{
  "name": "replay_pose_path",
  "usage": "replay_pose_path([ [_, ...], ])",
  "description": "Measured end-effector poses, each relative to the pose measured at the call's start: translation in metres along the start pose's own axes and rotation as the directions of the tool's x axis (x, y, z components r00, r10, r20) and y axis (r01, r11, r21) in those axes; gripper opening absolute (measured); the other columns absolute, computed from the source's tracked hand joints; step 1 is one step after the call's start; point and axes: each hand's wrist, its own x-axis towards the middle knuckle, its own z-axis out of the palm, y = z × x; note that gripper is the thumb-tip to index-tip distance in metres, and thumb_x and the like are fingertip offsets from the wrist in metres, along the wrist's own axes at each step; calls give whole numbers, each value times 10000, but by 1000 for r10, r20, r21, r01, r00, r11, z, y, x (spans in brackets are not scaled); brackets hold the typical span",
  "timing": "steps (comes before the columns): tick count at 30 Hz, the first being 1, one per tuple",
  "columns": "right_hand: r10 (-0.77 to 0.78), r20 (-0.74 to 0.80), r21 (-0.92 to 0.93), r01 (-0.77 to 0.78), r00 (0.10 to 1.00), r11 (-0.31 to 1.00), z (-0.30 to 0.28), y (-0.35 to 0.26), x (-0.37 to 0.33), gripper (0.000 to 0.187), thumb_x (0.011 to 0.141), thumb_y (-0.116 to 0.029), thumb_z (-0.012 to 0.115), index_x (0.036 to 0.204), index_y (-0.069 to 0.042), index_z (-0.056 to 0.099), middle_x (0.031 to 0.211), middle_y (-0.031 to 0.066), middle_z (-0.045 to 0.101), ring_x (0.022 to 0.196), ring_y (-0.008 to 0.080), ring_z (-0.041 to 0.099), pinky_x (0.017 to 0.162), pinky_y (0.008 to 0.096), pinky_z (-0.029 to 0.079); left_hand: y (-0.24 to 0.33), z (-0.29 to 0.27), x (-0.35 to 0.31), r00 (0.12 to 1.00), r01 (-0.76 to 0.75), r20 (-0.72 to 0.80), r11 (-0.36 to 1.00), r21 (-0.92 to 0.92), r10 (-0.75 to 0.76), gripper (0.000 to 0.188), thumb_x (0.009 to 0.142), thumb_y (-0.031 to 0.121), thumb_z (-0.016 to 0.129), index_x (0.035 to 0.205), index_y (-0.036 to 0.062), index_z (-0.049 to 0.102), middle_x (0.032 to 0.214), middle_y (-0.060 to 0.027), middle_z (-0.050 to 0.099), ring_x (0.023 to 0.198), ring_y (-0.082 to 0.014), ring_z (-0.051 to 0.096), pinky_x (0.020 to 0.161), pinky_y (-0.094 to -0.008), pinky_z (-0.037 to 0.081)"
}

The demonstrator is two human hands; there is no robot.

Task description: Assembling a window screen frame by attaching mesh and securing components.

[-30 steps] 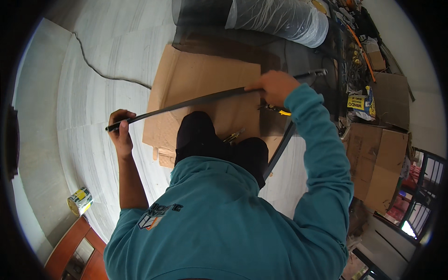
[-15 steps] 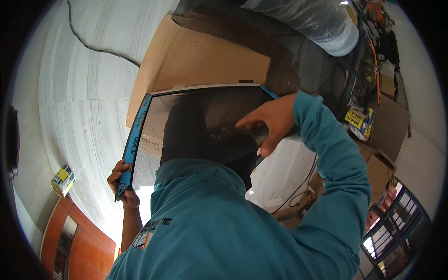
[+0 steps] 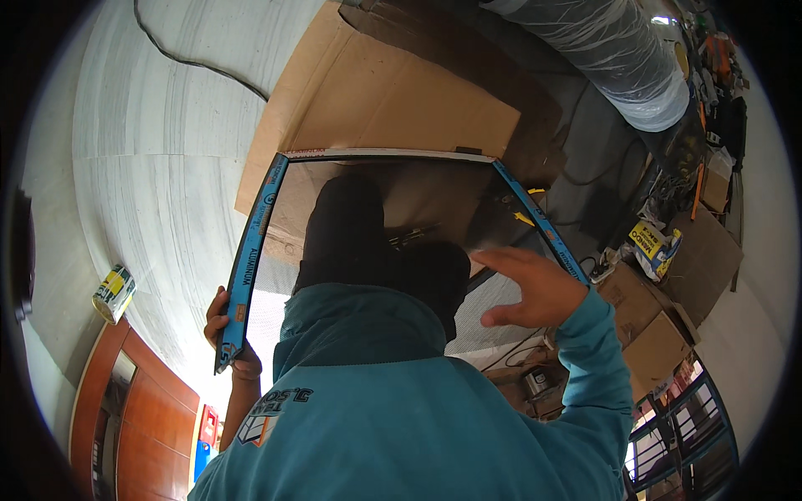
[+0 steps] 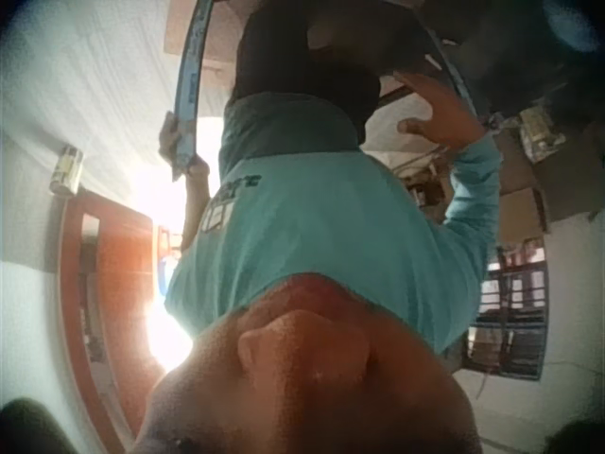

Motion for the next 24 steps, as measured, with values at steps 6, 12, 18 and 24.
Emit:
replay_pose_path([
  [6, 9, -234, -274, -74, 972, 959, -31, 4, -5, 749, 740, -377, 788, 1343, -46, 491, 1304, 187, 533, 1200, 376, 505, 1012, 450, 408, -20, -14, -19, 997, 19, 79, 999, 46, -23, 962, 690, 827, 571, 1366, 175, 362, 1408, -195, 349, 1334, -360, 381, 1058, -471, 399],
  [12, -39, -399, -502, -182, 916, 846, -59, 2, 62, 647, 797, -426, 705, 1311, -78, 522, 1246, 172, 560, 1136, 363, 541, 963, 455, 435, -58, -18, -50, 1000, 8, -21, 987, 157, -4, 1228, 552, 859, 656, 1464, 135, 268, 1435, -214, 291, 1295, -344, 422, 1031, -475, 418],
  [18, -145, -275, -458, 3, 950, 889, -7, -4, 157, 608, 850, -468, 630, 1320, -99, 519, 1250, 161, 561, 1161, 350, 538, 971, 444, 440, -47, 11, -10, 994, -75, -87, 992, -104, 66, 864, 699, 641, 749, 1349, 196, 396, 1373, -202, 406, 1272, -343, 449, 1011, -444, 422],
  [24, -22, -82, -603, -32, 996, 797, -10, -26, 198, 559, 878, -423, 623, 1327, -107, 517, 1245, 161, 569, 1145, 361, 547, 969, 431, 448, -28, 20, 57, 990, -119, -78, 993, 23, 120, 707, 835, 606, 627, 1282, 105, 408, 1281, -213, 476, 1194, -293, 487, 966, -399, 440],
])
